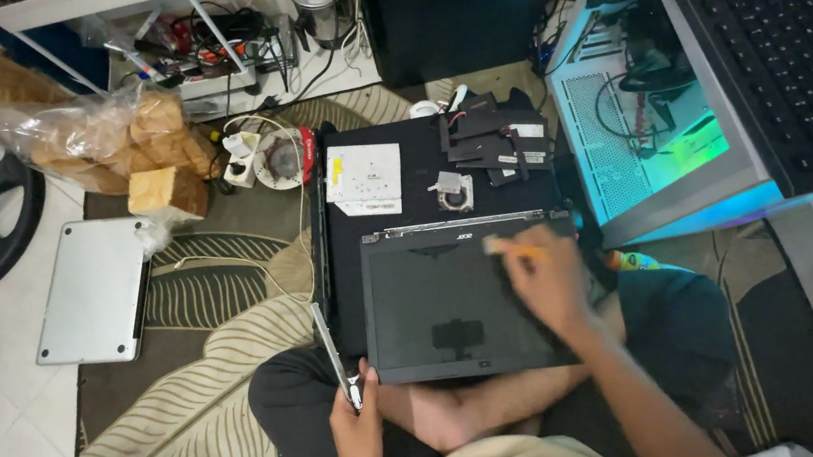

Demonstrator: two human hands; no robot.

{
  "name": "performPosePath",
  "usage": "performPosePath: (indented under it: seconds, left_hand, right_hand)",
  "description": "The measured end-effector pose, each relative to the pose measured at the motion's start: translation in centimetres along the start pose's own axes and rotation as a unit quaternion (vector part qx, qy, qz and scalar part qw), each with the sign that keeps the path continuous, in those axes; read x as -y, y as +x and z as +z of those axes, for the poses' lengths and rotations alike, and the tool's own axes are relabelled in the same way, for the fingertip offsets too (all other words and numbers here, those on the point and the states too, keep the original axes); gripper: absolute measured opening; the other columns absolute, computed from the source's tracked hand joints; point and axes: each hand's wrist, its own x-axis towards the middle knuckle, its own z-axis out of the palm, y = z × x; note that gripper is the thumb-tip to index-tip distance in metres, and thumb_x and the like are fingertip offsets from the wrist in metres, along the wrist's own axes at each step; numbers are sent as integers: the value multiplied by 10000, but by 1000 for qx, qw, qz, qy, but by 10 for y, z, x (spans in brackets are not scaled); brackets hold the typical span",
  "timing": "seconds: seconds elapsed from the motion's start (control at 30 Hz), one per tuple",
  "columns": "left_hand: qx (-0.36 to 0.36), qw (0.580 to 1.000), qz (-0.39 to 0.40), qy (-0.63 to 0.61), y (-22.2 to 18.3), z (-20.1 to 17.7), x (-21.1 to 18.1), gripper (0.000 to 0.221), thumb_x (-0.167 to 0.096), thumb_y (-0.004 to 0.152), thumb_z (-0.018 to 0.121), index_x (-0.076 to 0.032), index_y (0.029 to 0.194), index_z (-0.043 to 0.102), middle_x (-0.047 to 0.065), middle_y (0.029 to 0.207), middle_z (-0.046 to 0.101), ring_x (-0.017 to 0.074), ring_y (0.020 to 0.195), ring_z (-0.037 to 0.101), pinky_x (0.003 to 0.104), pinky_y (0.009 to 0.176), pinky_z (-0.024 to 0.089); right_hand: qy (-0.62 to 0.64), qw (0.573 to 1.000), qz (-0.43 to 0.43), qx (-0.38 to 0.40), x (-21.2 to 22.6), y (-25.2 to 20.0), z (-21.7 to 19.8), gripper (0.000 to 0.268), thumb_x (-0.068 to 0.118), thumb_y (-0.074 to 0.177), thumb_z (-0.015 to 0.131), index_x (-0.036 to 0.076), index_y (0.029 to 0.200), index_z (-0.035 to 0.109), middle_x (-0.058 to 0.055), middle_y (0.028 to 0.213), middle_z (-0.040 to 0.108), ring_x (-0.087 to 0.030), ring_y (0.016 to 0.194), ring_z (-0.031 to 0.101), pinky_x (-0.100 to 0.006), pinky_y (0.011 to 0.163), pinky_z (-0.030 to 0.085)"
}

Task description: Unscrewing and prying open a laptop case to access internal components for repair.

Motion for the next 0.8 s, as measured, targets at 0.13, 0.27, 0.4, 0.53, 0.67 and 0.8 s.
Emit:
performPosePath:
  seconds: [0.13, 0.27, 0.4, 0.53, 0.67, 0.8]
  left_hand:
    - [3, 1000, 9, 11, -5, -1, -12, 351, -243, 929, 691, 29, 1133, 779, 82, 753, 712, 137, 665, 571, 270, 645, 484]
    - [-11, 1000, -12, -14, 11, 3, 20, 283, -235, 922, 732, 46, 943, 762, 75, 582, 572, 147, 501, 475, 280, 475, 371]
    - [4, 994, -36, -105, 25, 4, 46, 287, -182, 924, 736, 84, 1026, 769, 74, 501, 505, 139, 399, 394, 284, 385, 273]
    - [6, 992, -10, -125, 29, 1, 56, 271, -169, 884, 775, 88, 965, 758, 90, 494, 512, 156, 383, 406, 295, 362, 288]
    - [-8, 996, 8, -90, 30, -3, 65, 252, -160, 866, 793, 86, 922, 777, 96, 531, 575, 149, 432, 455, 280, 408, 330]
    - [5, 1000, 9, -6, 27, -9, 44, 304, -228, 856, 796, 66, 933, 796, 83, 594, 612, 155, 517, 511, 289, 503, 431]
  right_hand:
    - [-69, 994, 75, -26, -86, -15, -40, 184, 171, 961, 651, 42, 841, 702, -140, 891, 647, -337, 766, 584, -448, 708, 465]
    - [-27, 983, 150, -104, -84, -41, -71, 222, 141, 1070, 571, -40, 1133, 681, -201, 994, 667, -355, 855, 626, -445, 777, 493]
    - [273, 923, 269, 4, -52, -70, -47, 365, 261, 1093, 414, 12, 1223, 648, -78, 1163, 639, -179, 1029, 554, -310, 957, 420]
    - [323, 922, 213, -8, -42, -79, -30, 348, 223, 1071, 456, -29, 880, 601, -121, 1405, 618, -224, 1260, 543, -333, 1065, 399]
    - [334, 927, 174, 13, -41, -77, -28, 274, 162, 1061, 471, 4, 882, 605, -109, 1254, 703, -261, 1389, 543, -390, 1153, 392]
    - [338, 926, 168, 28, -49, -75, -24, 141, 91, 1014, 519, -7, 1014, 622, -129, 1254, 702, -273, 1332, 587, -383, 1128, 422]
